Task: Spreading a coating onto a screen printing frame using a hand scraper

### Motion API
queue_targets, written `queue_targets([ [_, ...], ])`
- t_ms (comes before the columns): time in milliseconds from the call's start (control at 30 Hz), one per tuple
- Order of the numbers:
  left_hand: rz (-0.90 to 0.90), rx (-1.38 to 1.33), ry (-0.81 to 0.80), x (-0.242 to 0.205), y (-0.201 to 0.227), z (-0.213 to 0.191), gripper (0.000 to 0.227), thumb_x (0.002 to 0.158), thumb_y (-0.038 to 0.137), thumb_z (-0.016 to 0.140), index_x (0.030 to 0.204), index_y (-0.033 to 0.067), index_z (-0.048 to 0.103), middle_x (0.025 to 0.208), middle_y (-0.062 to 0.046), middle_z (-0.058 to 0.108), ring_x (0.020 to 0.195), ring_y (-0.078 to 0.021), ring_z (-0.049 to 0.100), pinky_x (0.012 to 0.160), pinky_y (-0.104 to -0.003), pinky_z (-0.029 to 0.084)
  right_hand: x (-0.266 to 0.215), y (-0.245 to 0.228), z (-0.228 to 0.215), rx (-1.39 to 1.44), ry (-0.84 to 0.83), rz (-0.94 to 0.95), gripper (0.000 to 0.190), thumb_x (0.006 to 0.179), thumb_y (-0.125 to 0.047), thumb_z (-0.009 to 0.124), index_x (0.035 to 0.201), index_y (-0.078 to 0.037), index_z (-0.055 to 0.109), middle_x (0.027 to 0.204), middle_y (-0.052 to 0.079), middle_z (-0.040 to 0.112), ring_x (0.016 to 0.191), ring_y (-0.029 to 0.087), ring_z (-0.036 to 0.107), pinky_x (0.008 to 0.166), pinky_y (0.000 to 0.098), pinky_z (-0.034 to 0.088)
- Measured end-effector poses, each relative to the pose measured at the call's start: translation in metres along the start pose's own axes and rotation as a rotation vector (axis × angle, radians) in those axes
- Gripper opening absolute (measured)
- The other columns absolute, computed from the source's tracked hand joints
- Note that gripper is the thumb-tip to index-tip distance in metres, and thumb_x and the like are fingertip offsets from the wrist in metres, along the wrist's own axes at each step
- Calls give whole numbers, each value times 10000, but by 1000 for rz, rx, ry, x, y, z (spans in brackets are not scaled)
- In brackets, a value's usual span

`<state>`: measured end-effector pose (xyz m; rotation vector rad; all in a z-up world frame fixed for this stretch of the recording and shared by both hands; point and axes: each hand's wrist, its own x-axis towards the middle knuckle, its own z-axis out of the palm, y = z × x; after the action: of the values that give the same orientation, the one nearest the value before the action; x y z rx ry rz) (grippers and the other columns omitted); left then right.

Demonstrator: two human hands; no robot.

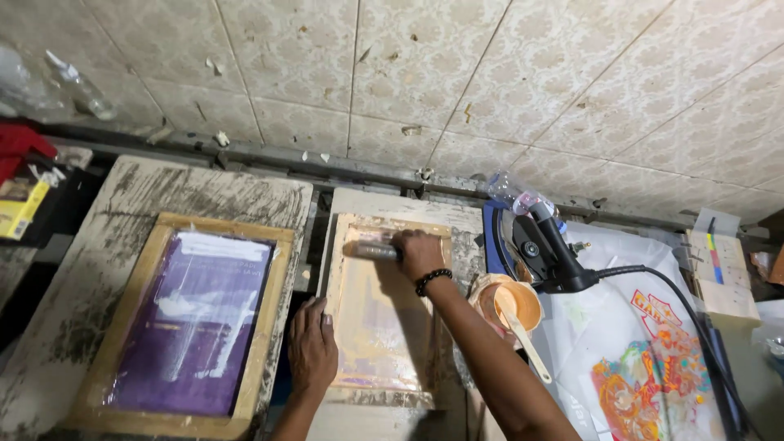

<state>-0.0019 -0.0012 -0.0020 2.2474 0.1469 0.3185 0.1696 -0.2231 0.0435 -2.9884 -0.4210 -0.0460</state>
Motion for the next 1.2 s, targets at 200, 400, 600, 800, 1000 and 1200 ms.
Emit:
queue_targets([
  [200,-56,-26,-19,0,-2,-2,392,1066,242,392,1362,131,624,1424,-131,580,1322,-334,538,1041,-478,451,-65,-39,-12,101,-75,-207,133,912,-60,664,935,-158,751,720,39,679,637,214,649,553,328,592],
  [400,-6,-34,10,7,-7,4,409,1082,296,387,1338,103,641,1390,-132,606,1311,-324,555,1060,-456,441,-141,-64,-42,199,-199,-258,163,851,-106,761,1003,-166,754,775,17,706,636,186,636,551,308,589],
  [600,40,-21,35,8,-2,2,390,1083,285,394,1329,102,636,1361,-133,613,1289,-331,566,1038,-465,452,-89,-39,-37,157,-41,-251,114,908,-80,698,930,-176,754,664,5,648,599,181,611,502,304,546],
  [800,2,20,6,-1,-1,0,425,1085,310,359,1351,130,636,1392,-122,598,1322,-323,531,1060,-478,423,-76,-54,-26,326,100,114,326,917,-335,498,994,-137,745,916,113,717,824,288,630,719,416,511],
  [1000,-24,27,-25,3,0,-1,397,1077,284,381,1348,135,631,1397,-99,612,1335,-307,537,1075,-470,422,-131,-46,-19,197,116,-161,254,853,-18,689,1026,-180,781,769,39,726,650,224,626,560,363,545],
  [1200,8,21,19,6,-2,2,430,1084,329,358,1332,117,638,1385,-115,616,1347,-311,538,1071,-468,433,-34,-4,-21,101,120,-33,273,937,-19,641,1102,-202,760,686,-6,663,614,192,600,534,303,562],
])
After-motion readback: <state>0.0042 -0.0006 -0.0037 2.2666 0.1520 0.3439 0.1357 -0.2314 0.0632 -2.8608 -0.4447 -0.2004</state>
